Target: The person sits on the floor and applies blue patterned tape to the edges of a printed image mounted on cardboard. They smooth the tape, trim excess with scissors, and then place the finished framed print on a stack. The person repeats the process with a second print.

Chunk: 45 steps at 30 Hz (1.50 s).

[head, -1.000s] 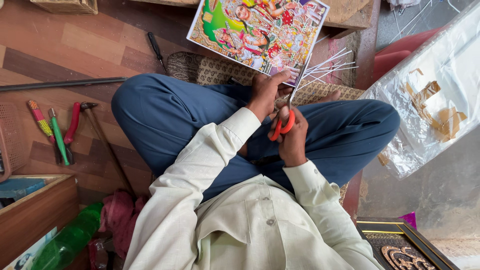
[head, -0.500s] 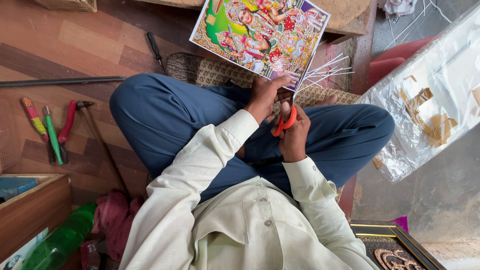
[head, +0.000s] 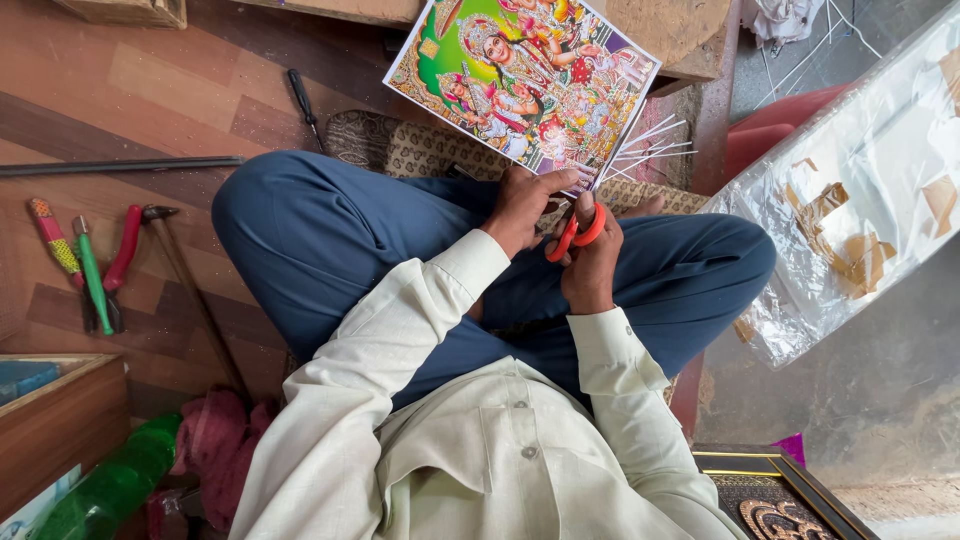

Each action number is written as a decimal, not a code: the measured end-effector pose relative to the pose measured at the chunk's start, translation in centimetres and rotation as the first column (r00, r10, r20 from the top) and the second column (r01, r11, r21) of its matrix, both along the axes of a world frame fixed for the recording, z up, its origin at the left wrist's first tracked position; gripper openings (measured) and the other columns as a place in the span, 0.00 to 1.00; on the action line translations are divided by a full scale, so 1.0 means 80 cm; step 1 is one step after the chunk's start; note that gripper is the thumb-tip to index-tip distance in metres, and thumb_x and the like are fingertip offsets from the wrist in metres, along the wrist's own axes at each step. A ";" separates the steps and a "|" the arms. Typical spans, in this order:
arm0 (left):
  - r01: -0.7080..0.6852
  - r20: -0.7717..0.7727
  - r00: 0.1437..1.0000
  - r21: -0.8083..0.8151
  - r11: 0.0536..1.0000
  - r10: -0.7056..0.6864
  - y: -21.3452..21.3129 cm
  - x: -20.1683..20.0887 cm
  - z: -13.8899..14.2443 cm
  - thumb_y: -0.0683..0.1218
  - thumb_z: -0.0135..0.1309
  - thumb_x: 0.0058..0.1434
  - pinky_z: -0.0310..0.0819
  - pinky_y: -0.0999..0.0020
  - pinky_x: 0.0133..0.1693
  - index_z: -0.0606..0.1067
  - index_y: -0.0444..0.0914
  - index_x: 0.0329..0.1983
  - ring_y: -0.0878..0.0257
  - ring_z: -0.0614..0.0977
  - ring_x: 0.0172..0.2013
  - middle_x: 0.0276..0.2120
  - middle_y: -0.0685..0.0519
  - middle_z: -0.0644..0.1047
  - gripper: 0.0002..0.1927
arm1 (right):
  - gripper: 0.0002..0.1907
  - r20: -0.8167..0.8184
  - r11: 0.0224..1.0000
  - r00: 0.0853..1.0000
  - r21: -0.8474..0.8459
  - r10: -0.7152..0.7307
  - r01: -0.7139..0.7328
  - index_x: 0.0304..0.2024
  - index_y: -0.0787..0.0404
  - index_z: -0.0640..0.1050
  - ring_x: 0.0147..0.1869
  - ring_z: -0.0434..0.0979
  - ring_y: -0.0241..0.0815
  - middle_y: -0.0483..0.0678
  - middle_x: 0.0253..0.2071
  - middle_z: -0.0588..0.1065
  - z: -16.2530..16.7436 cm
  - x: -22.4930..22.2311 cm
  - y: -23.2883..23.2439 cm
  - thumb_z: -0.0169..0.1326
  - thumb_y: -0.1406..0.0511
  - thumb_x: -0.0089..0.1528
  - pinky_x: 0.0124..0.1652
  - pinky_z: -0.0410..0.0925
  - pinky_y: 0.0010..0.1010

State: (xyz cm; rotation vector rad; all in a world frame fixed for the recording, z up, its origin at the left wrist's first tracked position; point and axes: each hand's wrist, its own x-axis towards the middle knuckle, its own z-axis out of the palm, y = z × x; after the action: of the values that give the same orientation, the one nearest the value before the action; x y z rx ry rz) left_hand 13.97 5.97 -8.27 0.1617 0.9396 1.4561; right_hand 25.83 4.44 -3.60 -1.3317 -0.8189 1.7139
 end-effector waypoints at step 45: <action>0.104 -0.043 0.993 -0.077 0.992 -0.107 -0.012 -0.011 -0.020 0.38 0.62 0.57 0.80 0.63 0.30 0.79 0.26 0.45 0.59 0.85 0.30 0.36 0.43 0.83 0.14 | 0.22 0.054 0.993 0.992 -0.004 -0.115 0.115 0.31 0.56 0.70 0.20 0.64 0.30 0.38 0.22 0.64 -0.033 0.003 0.044 0.59 0.49 0.65 0.21 0.64 0.24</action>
State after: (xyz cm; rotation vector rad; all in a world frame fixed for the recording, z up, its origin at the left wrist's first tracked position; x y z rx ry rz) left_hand 13.07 5.00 -9.87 0.1886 1.0079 1.3228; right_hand 26.09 7.95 -6.24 -1.4079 -0.7520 1.5984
